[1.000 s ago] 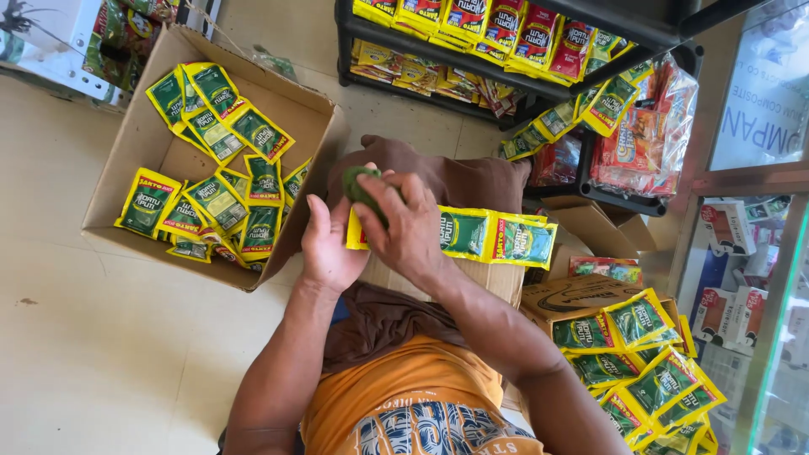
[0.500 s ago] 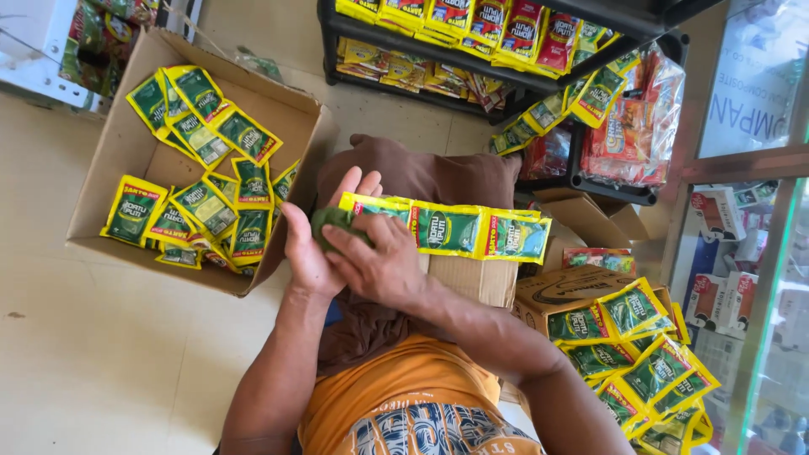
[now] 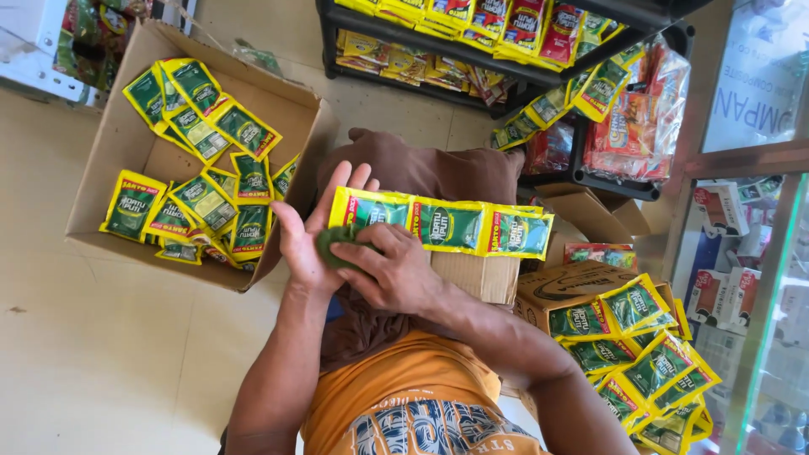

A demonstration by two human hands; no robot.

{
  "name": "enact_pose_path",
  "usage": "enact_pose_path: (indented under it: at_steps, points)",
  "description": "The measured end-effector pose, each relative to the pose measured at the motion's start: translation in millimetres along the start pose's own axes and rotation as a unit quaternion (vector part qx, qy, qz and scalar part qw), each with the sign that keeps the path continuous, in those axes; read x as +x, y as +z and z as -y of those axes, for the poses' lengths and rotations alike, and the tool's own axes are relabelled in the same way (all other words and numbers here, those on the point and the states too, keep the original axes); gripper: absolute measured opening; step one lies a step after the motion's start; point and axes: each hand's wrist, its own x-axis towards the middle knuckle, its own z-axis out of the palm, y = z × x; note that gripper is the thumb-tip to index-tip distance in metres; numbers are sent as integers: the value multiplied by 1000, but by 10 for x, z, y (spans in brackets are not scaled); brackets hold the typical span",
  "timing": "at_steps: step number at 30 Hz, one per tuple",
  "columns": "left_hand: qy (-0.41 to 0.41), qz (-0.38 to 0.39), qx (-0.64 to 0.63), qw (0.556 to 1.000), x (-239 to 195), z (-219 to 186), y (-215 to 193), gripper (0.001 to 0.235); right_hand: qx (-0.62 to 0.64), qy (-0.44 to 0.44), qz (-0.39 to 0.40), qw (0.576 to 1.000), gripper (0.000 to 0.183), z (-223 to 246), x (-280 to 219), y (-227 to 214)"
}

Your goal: The person wipes dust off individual detergent packets with a cloth, holding each packet in one hand and wiping with the other, then flipping the packets to wipe the other side.

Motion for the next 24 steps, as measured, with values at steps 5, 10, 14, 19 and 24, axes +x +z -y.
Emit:
enact_pose_path:
  at_steps: [5,10,14,19,24]
  points:
    - [-1,20,-9,1000,46,13,-25,110,22,-18,-2,1000,40,-1,-97,-71]
    - [0,17,3,1000,-30,80,-35,108,7,6,-76,997,41,-104,36,97]
    - [10,0,28,1000,-54,126,-98,103,-29,23,-126,991,41,-239,194,174]
    - [31,-5,47,998,-71,116,-89,95,-66,91,-135,984,37,-397,218,129]
    - [10,-84,84,993,-50,70,-216,63,-48,86,-85,992,38,-219,96,22]
